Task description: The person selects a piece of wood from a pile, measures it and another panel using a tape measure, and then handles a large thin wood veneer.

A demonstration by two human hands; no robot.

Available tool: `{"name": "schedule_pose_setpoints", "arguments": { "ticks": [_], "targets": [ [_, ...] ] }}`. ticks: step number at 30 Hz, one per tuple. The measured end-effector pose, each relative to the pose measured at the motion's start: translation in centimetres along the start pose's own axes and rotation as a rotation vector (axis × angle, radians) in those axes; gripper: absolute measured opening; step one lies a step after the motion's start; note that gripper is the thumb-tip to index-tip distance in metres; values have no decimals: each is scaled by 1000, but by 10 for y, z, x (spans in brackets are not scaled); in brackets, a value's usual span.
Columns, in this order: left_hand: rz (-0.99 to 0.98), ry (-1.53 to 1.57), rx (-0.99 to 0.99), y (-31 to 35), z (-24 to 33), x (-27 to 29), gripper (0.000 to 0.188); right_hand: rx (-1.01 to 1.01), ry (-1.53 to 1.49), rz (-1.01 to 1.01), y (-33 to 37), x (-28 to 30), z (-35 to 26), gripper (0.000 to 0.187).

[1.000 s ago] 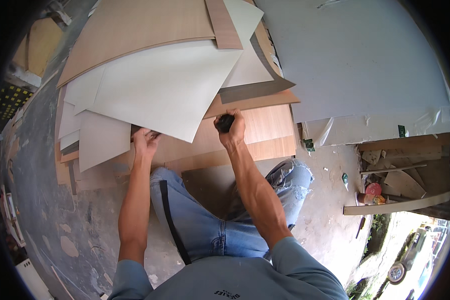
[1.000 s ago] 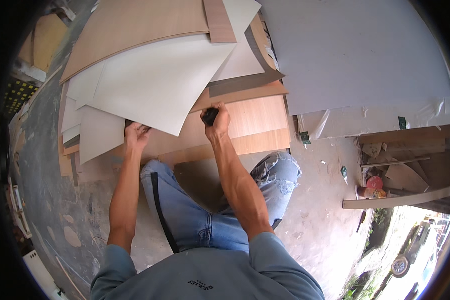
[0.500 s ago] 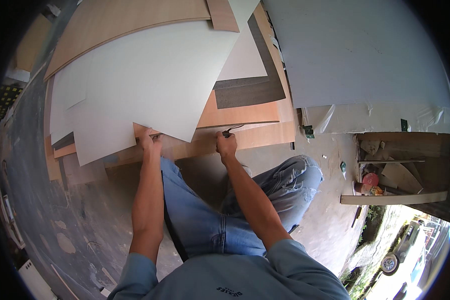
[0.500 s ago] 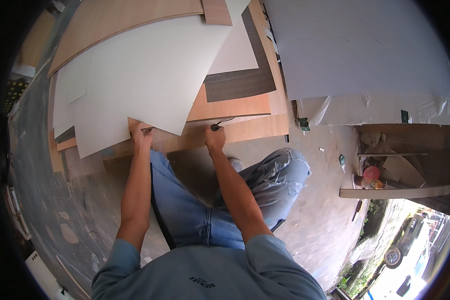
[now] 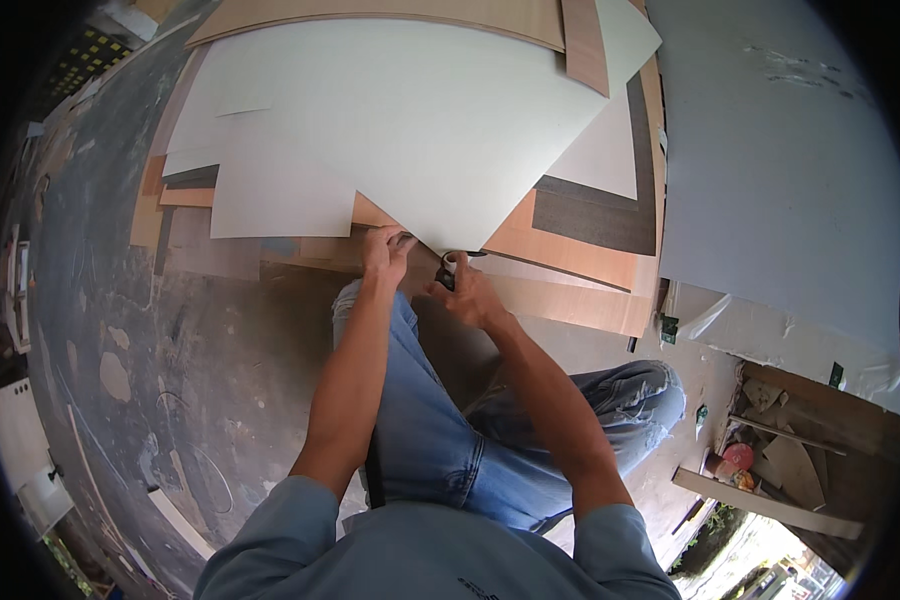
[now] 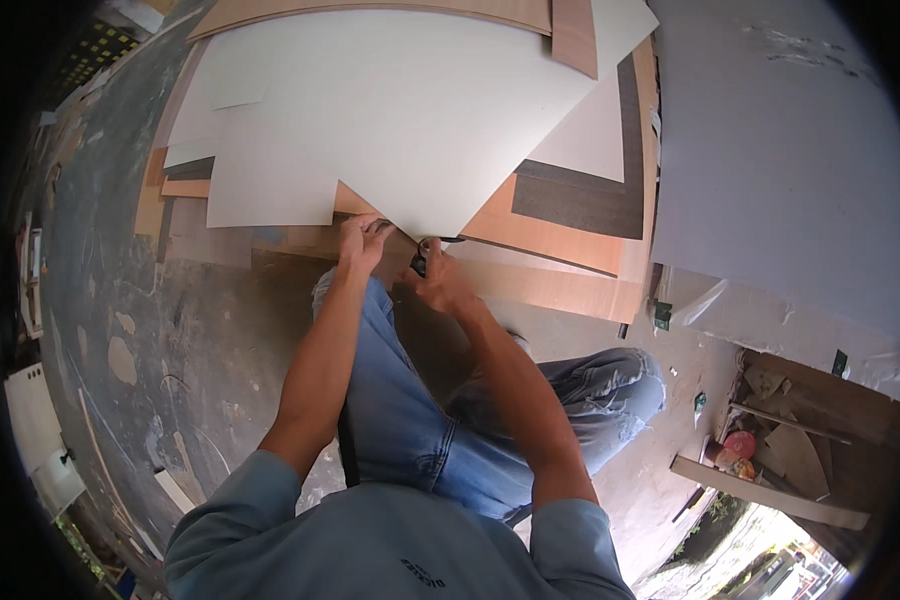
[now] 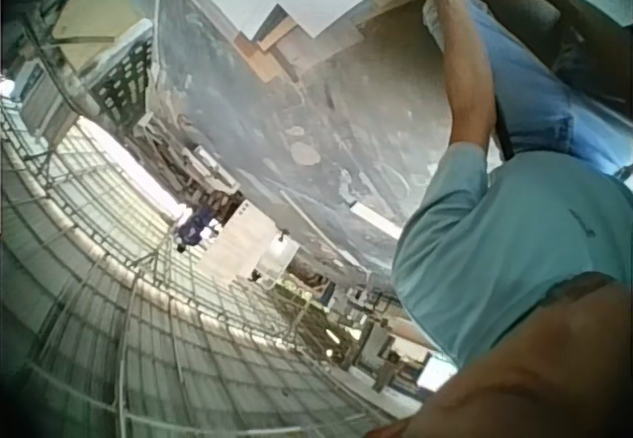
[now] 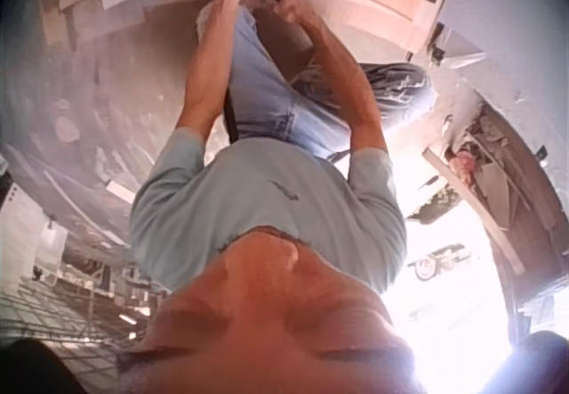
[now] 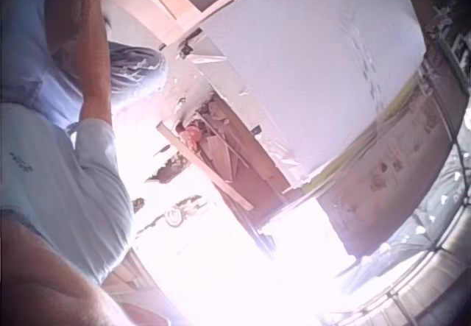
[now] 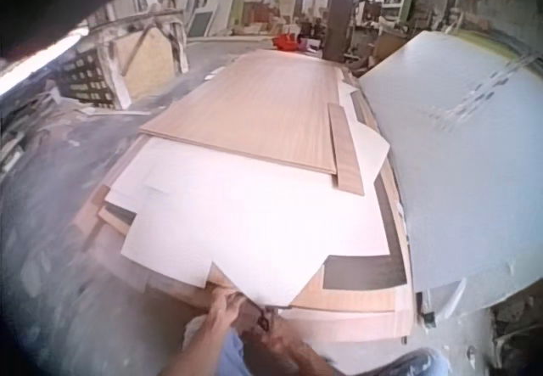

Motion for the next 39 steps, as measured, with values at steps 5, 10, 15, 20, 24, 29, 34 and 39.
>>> {"name": "schedule_pose_setpoints", "arguments": {
  "ticks": [5, 10, 15, 20, 24, 29, 34, 39],
  "targets": [
    [44, -233, 36, 0, -6, 11, 17, -42, 230, -207, -16, 10, -8, 55],
    [-59, -628, 268, 32, -23, -2, 17, 137, 246, 9, -33, 32, -19, 54],
    [-335, -515, 212, 63, -10, -48, 19, 227, 225, 26, -41, 23, -32, 53],
    [-514, -580, 197, 74, -5, -81, 17, 166, 229, -197, -35, 49, -27, 51],
    [-307, -684, 77, 61, 55, -28, 18, 165, 386, -339, -19, 78, -1, 47],
    [161, -906, -100, 31, 154, 105, 23, -140, 613, -359, 26, 173, 117, 39],
    [338, -1103, -376, 7, 194, 159, 22, -267, 626, -112, 85, 252, 224, 32],
    [415, -1520, -787, -10, 198, 137, 22, -224, 494, 182, 123, 288, 298, 31]
  ]
}}
Point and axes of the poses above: each hand's wrist, its own y-axis away from the middle knuckle, its own x-axis out of the back of the hand, z = x × y, the point moved 10 cm from there along -y, towards the middle knuckle, and after that the axes turned 4 degrees about -x, right-handed, at the moved point
